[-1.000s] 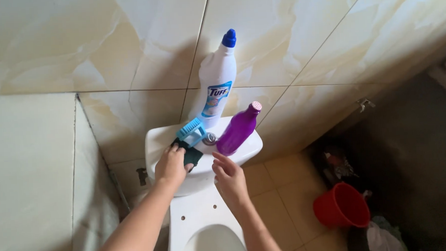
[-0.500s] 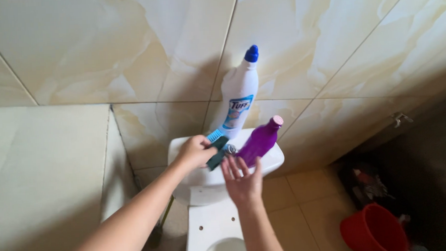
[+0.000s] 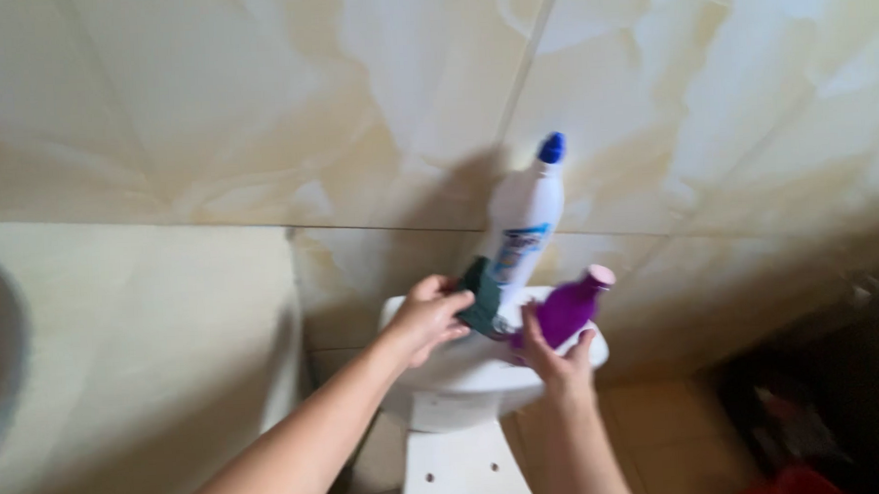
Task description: Cleaning the inside of a toilet bowl with a brush, sponge, and water.
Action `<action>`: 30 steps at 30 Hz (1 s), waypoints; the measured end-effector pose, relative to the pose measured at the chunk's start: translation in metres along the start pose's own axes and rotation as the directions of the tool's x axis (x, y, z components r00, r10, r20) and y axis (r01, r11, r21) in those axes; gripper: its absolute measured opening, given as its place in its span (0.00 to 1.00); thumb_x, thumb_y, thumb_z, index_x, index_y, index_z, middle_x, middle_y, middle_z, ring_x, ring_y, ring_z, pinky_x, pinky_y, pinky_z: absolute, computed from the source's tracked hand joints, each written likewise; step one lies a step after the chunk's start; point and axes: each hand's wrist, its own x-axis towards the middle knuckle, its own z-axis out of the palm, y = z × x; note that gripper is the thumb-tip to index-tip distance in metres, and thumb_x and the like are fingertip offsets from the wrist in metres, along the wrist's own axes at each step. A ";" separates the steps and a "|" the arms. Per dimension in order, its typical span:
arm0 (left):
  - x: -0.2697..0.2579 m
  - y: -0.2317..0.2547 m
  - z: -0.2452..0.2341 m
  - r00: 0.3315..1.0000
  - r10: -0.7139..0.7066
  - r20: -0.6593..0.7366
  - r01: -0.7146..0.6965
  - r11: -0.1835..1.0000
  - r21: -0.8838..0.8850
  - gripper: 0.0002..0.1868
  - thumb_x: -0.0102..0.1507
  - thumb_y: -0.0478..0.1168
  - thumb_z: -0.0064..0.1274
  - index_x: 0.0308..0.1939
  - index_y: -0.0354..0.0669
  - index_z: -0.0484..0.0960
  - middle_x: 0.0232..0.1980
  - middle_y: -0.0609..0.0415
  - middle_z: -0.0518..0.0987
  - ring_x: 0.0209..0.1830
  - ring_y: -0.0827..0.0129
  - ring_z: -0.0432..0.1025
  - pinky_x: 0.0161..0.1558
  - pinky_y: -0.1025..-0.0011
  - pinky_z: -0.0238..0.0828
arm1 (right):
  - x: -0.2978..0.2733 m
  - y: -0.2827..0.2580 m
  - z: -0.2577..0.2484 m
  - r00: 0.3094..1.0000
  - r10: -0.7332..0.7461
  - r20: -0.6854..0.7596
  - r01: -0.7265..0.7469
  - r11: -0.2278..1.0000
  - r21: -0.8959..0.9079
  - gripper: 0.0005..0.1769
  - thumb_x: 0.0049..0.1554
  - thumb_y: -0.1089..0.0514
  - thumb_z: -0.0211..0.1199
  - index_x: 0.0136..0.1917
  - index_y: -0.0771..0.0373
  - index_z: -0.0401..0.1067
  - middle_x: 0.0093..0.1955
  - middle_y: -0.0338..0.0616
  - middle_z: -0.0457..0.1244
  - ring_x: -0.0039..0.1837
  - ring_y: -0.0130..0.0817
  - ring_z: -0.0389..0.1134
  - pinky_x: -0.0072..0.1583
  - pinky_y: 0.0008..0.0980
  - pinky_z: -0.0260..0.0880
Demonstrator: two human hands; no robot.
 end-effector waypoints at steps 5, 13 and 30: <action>-0.028 0.017 -0.024 0.992 -0.003 0.124 0.008 0.999 -0.041 0.19 0.64 0.42 0.54 0.60 0.47 0.76 0.55 0.48 0.80 0.47 0.65 0.77 0.46 0.66 0.76 | 0.036 -0.016 -0.008 0.997 0.051 0.049 -0.030 0.929 -0.369 0.41 0.49 0.38 0.71 0.70 0.59 0.69 0.66 0.50 0.65 0.65 0.47 0.69 0.63 0.47 0.77; -0.046 0.032 -0.058 0.988 -0.113 0.107 0.132 0.974 -0.183 0.19 0.68 0.36 0.44 0.62 0.33 0.65 0.56 0.34 0.77 0.49 0.55 0.76 0.49 0.63 0.80 | -0.075 0.075 0.022 0.952 0.014 0.307 0.219 0.671 -0.708 0.37 0.52 0.53 0.73 0.69 0.67 0.62 0.64 0.55 0.64 0.66 0.46 0.68 0.66 0.47 0.69; -0.151 0.096 -0.075 0.979 -0.099 0.178 0.158 0.922 -0.353 0.15 0.67 0.41 0.41 0.53 0.34 0.73 0.57 0.43 0.76 0.52 0.55 0.75 0.58 0.55 0.78 | -0.244 0.197 0.046 0.386 0.321 0.865 0.922 -0.158 -0.353 0.27 0.46 0.63 0.76 0.57 0.65 0.69 0.52 0.47 0.70 0.56 0.39 0.74 0.60 0.38 0.77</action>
